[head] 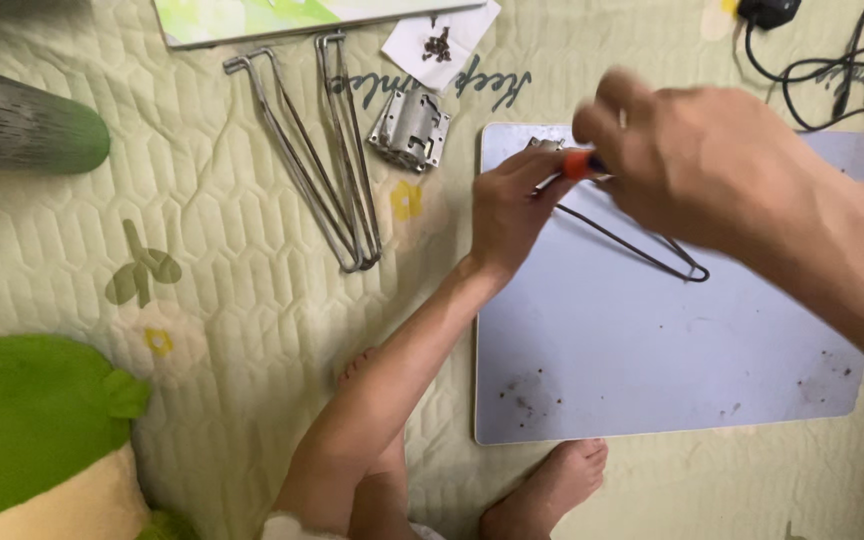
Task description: The person sits on a bed and assembles a metal furniture hinge with a wire handle. They use a screwdriver to tighten screws into the hinge, then attach the wire handle and secure it with additional screws.
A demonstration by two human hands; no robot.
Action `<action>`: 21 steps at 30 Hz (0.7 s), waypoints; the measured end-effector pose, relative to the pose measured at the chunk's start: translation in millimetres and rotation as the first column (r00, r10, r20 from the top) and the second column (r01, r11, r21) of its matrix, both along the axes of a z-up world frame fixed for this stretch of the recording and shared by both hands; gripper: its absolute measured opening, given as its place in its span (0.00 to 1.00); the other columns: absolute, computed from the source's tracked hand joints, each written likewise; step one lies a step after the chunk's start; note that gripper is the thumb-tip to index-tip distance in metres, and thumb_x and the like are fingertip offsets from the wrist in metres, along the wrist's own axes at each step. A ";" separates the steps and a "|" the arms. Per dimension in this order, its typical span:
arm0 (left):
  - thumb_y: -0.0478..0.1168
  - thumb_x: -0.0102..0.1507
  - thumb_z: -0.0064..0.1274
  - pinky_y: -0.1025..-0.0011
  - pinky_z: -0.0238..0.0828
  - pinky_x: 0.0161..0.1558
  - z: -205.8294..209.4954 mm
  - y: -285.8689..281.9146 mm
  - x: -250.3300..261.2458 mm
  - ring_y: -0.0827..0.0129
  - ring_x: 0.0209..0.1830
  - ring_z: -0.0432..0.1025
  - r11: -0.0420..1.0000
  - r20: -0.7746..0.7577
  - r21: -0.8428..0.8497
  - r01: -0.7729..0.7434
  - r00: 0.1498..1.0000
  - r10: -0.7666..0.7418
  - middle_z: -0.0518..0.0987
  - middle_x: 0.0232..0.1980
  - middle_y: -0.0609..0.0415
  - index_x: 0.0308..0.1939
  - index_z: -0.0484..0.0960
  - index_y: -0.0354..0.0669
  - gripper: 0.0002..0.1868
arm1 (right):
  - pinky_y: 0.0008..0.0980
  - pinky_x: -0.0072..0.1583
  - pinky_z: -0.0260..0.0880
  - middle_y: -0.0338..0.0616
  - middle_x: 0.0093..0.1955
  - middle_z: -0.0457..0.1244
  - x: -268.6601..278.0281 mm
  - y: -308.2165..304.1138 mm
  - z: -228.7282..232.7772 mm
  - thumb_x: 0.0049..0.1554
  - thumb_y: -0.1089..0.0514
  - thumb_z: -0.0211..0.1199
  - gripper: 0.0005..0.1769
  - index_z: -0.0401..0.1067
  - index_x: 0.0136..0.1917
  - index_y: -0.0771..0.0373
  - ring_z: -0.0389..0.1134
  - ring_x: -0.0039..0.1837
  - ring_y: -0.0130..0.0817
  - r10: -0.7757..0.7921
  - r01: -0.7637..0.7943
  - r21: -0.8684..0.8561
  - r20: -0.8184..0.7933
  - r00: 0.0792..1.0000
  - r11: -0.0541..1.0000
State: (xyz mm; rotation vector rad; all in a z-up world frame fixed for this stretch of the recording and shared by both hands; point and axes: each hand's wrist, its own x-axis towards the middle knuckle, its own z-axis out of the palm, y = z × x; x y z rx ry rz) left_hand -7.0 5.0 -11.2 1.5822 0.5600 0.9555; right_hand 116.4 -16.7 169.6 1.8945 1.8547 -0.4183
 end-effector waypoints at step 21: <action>0.37 0.53 0.77 0.74 0.81 0.40 11.4 74.6 3.0 0.74 0.35 0.79 0.911 -0.038 0.075 0.405 0.914 -0.403 0.81 0.35 0.59 0.34 0.80 0.38 0.18 | 0.36 0.30 0.69 0.54 0.37 0.64 -12.4 -6.5 4.1 0.60 0.44 0.63 0.25 0.68 0.52 0.70 0.67 0.28 0.43 0.049 -0.012 0.277 -0.127 0.991 0.961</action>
